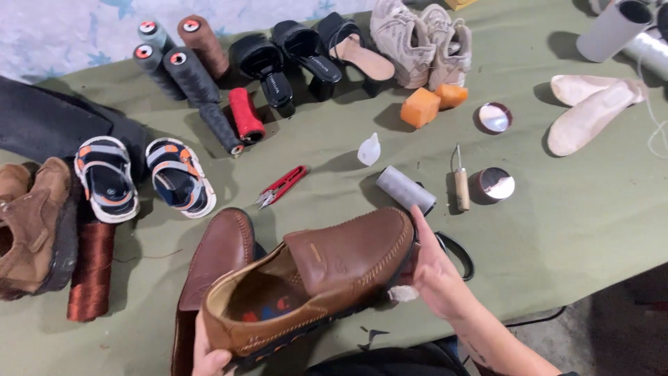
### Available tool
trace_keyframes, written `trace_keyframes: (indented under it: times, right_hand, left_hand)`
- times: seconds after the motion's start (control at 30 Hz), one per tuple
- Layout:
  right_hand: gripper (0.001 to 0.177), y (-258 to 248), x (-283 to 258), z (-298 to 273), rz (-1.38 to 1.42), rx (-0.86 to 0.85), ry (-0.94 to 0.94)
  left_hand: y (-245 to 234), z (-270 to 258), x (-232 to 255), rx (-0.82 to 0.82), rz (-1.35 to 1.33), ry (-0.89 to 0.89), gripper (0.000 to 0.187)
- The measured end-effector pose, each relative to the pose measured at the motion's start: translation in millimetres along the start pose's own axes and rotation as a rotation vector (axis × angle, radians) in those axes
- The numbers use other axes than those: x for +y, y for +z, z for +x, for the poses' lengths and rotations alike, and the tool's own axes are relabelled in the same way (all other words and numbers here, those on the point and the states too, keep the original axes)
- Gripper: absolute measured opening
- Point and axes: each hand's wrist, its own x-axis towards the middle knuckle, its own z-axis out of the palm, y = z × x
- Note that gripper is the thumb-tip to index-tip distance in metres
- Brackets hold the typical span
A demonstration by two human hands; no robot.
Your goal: The person cleans a brown leather loafer using a cloth. They wipe the exterior, sole, and interior of the shoe, then place it on the table. The person repeats the process on the second loafer, wiping the exterior and interior surfaces.
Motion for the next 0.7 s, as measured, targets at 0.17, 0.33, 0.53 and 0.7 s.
trace_keyframes:
  times: [0.17, 0.33, 0.53, 0.7]
  right_hand:
    - [0.107, -32, -17, -15, 0.165, 0.07, 0.232]
    - [0.094, -79, -2, -33, 0.299, 0.131, 0.368]
    - [0.072, -164, -19, -29, 0.28, 0.338, -0.031]
    - [0.038, -225, -81, -2, 0.31, 0.772, -0.463]
  left_hand:
    - [3, 22, 17, 0.086, 0.566, -0.162, 0.08]
    - [37, 45, -8, -0.138, 0.628, -0.018, 0.066]
    - [70, 90, -109, -0.273, 0.233, 0.351, 0.074]
    - [45, 123, -168, -0.09, 1.081, 0.168, 0.055]
